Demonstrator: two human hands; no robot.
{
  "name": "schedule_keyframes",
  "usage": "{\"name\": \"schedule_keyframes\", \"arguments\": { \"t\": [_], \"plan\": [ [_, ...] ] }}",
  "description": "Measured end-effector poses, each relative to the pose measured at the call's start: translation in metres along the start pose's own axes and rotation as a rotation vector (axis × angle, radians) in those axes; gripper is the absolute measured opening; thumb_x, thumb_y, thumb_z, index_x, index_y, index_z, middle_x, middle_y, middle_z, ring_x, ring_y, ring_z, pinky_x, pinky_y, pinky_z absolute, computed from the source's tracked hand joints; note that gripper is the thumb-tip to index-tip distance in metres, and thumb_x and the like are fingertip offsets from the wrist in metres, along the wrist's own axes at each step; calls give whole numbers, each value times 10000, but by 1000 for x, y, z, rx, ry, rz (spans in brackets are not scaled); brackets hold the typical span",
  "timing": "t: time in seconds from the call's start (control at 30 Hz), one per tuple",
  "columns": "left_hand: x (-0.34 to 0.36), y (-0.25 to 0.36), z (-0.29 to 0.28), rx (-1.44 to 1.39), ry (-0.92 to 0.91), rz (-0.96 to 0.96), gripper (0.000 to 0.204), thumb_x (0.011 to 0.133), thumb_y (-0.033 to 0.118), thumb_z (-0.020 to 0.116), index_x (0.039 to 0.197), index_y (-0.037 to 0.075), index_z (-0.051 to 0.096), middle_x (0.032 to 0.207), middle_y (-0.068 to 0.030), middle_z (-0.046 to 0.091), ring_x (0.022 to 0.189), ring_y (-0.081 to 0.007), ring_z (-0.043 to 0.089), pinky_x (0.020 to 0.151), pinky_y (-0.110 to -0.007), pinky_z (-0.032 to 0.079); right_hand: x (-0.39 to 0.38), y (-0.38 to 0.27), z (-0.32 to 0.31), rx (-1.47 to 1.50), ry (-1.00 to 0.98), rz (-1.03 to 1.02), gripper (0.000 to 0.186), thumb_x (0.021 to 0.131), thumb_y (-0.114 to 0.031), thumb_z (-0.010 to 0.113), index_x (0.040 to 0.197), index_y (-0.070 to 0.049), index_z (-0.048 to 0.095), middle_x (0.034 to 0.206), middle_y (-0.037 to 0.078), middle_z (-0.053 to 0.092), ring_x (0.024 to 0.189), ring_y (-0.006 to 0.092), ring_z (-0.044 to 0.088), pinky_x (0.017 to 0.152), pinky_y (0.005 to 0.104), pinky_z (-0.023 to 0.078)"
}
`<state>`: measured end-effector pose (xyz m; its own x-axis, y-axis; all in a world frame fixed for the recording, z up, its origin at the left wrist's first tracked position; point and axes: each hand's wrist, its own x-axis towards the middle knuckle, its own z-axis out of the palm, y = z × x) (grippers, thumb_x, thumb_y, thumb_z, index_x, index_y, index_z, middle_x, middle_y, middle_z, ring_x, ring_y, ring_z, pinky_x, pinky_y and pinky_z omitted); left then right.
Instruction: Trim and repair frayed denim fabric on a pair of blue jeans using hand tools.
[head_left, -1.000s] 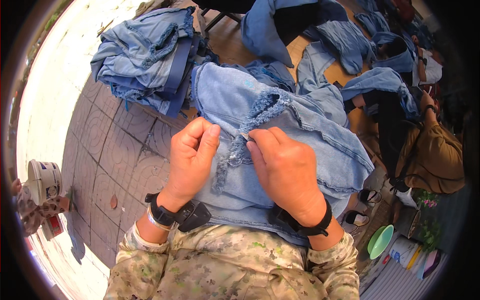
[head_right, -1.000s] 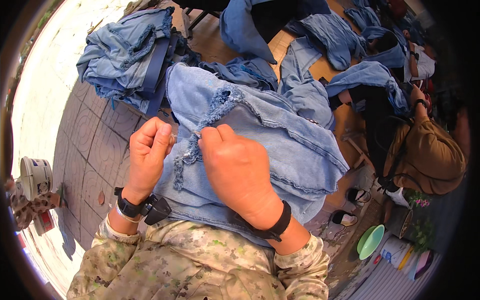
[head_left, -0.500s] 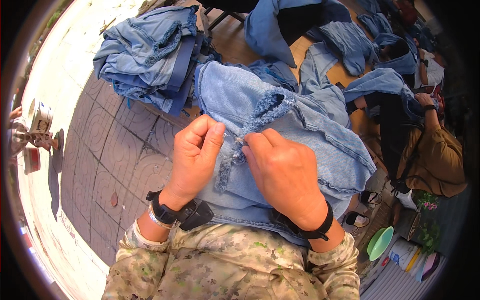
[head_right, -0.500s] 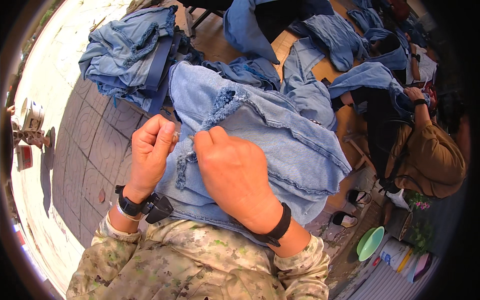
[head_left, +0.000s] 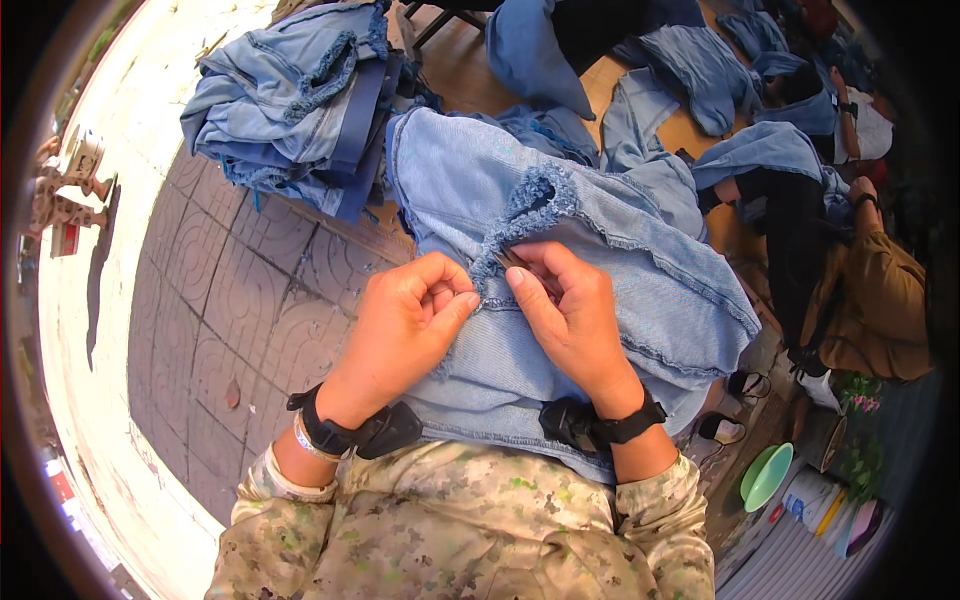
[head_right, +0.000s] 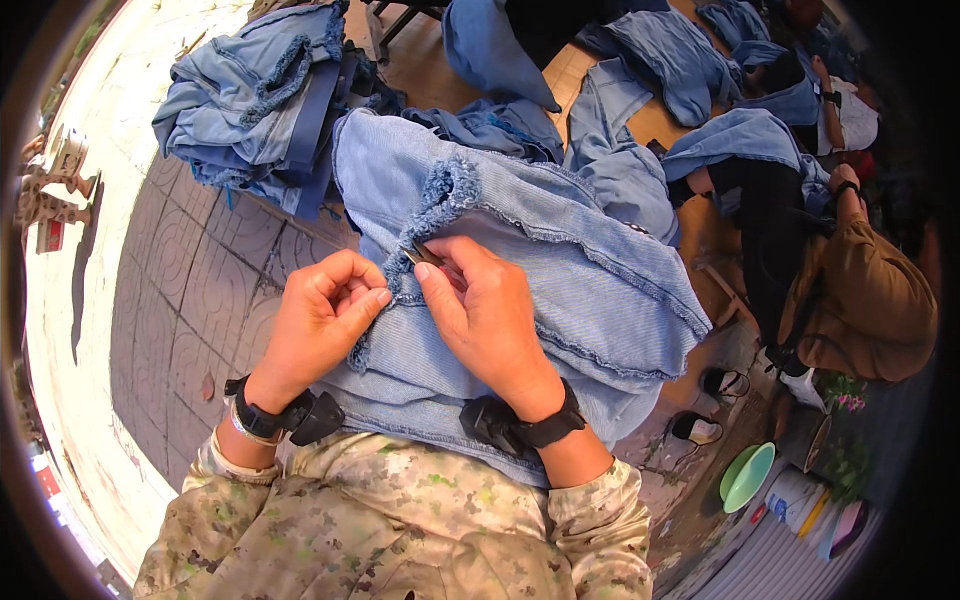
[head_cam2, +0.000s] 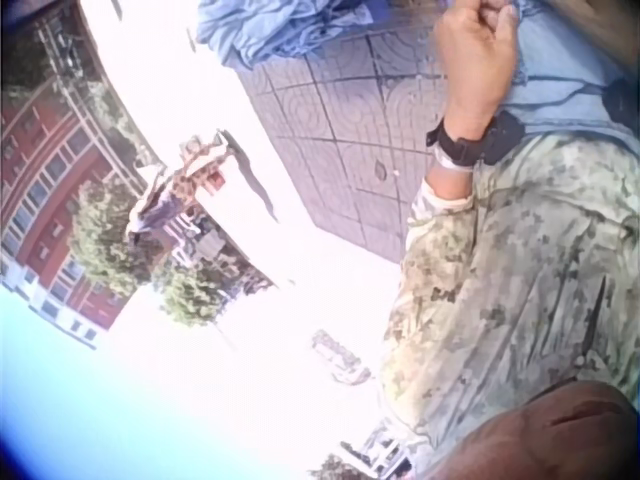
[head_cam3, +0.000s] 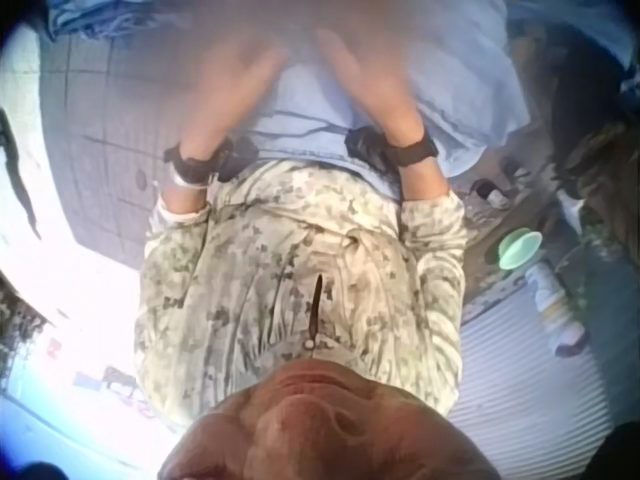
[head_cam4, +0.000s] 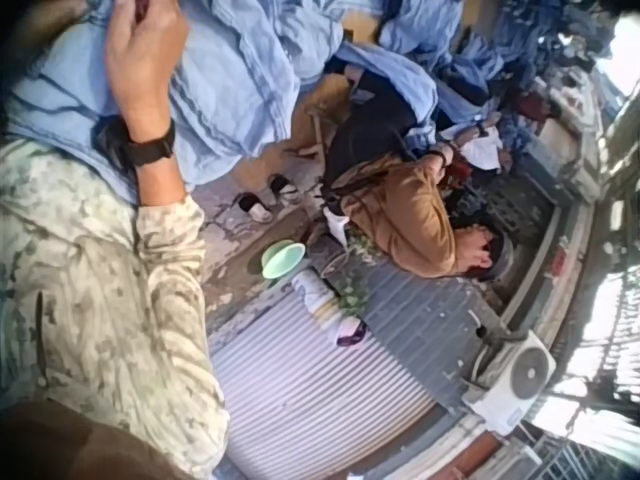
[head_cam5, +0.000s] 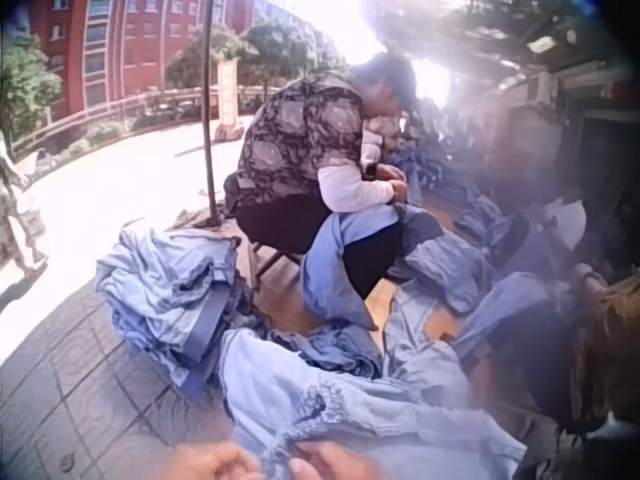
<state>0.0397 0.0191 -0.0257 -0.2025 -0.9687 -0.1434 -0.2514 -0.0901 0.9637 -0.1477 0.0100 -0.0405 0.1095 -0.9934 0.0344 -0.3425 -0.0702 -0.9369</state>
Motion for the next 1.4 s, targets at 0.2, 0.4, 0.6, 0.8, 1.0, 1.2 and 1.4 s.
{"name": "schedule_keyframes", "arguments": {
  "t": [0.2, 0.4, 0.6, 0.8, 1.0, 1.2, 1.4],
  "plan": [
    [3, -4, 10, 245, 90, 19, 67, 833, 28, 655, 802, -2, 604, 623, 58, 510, 557, -3, 418, 481, -189, 322, -3, 3, 0, 38, 3, 10, 204, 850, -154, 662, 971, 8, 630, 792, 174, 655, 681, 280, 657, 606, 341, 502],
    [9, -5, 15, 367, 100, 37, 87, 825, 45, 666, 799, -6, 601, 609, 40, 519, 559, -13, 439, 489, -194, 349, -4, 7, 2, 25, 35, -24, 215, 846, -166, 668, 979, -1, 630, 790, 160, 653, 676, 275, 651, 599, 340, 498],
    [6, -16, 10, -40, 65, -35, 65, 875, 64, 631, 833, 28, 598, 659, 73, 529, 570, -3, 443, 525, -175, 360, -6, 10, 1, 41, 24, 19, 205, 844, -163, 669, 974, -9, 631, 783, 152, 651, 670, 269, 650, 596, 338, 496],
    [0, -14, 4, -505, 46, -305, 86, 906, 143, 619, 882, 64, 595, 717, 68, 515, 599, -11, 407, 546, -162, 334, -5, 11, 4, 61, 32, -22, 202, 845, -160, 668, 980, -14, 630, 778, 145, 647, 661, 261, 645, 597, 331, 494],
    [3, -19, -21, -873, 39, -271, 88, 942, 143, 568, 914, 62, 549, 694, 29, 451, 602, -58, 398, 580, -216, 352, -8, 12, 3, 60, 53, -18, 206, 851, -153, 666, 993, -9, 626, 788, 136, 645, 677, 237, 642, 610, 313, 493],
    [2, -9, -26, -433, 97, -139, 100, 927, 136, 603, 887, 46, 580, 705, 51, 496, 617, -15, 412, 568, -192, 347, -8, 17, 5, 59, 44, -32, 214, 854, -152, 668, 1006, -8, 625, 793, 130, 648, 684, 219, 641, 612, 303, 493],
    [3, -14, -5, -59, -161, -246, 75, 879, 73, 665, 893, 10, 625, 789, 60, 601, 697, 9, 525, 606, -154, 408, -12, 4, 2, 141, 34, 62, 225, 849, -128, 673, 1018, 9, 613, 759, 80, 626, 658, 121, 582, 591, 261, 469]
  ]
}}
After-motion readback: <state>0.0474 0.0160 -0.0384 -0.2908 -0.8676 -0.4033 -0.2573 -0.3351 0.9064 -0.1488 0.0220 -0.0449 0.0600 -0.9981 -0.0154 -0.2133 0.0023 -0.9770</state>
